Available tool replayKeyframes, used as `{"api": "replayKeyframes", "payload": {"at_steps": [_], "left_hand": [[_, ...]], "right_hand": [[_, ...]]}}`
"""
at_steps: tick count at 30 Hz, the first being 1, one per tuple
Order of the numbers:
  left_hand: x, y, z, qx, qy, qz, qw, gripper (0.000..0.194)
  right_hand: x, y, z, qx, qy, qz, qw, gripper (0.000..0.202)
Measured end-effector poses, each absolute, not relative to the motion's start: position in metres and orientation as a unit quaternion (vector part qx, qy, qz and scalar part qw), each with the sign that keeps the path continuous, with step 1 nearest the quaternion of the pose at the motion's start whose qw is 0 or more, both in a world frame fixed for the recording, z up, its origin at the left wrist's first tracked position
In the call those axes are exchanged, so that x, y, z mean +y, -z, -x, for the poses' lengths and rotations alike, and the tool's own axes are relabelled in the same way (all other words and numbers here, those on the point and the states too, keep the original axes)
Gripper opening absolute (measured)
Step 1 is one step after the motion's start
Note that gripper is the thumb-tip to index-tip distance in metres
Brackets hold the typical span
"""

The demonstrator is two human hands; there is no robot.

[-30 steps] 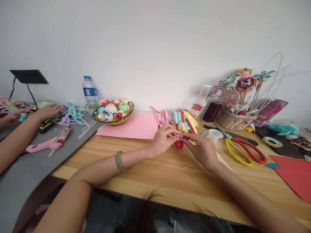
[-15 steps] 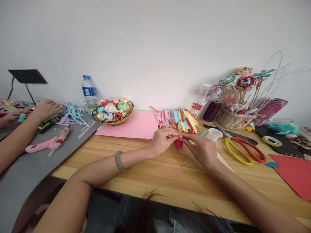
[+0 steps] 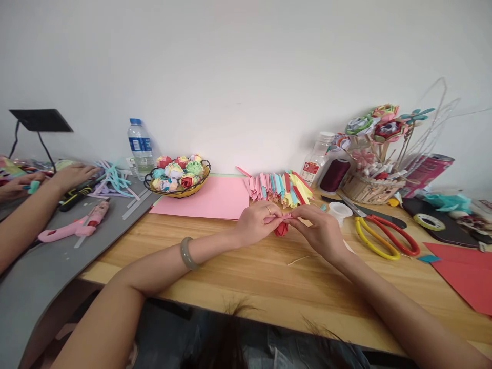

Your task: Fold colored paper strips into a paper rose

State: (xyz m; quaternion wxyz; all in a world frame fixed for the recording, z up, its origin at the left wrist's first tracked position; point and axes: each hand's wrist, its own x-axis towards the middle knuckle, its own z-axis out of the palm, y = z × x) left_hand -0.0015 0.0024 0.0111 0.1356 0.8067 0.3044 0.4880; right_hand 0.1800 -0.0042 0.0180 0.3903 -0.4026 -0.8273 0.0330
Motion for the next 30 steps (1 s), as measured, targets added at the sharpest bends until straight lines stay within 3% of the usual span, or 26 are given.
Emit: {"api": "replayKeyframes", "payload": {"at_steps": [3,8,12,19,30], "left_hand": [[0.005,-0.019,0.004,0.321,-0.446,-0.811,0.202,0.010],[0.006,-0.026,0.006,0.323,-0.366,-0.736,0.469,0.015],[0.008,-0.026,0.006,0.345,-0.367,-0.687,0.524,0.018],[0.014,-0.018,0.007,0.357,-0.332,-0.600,0.634,0.027],[0.019,-0.004,0.001,0.401,-0.362,-0.613,0.576,0.028]], "right_hand": [[-0.004,-0.023,-0.179,-0.826,-0.138,0.383,0.389,0.024],[-0.005,-0.031,-0.177,-0.768,-0.368,0.381,0.360,0.029],[-0.005,-0.038,-0.178,-0.709,-0.502,0.374,0.323,0.032],[-0.001,-0.026,-0.177,-0.674,-0.544,0.396,0.305,0.030],[0.008,-0.009,-0.175,-0.708,-0.467,0.433,0.305,0.029]]}}
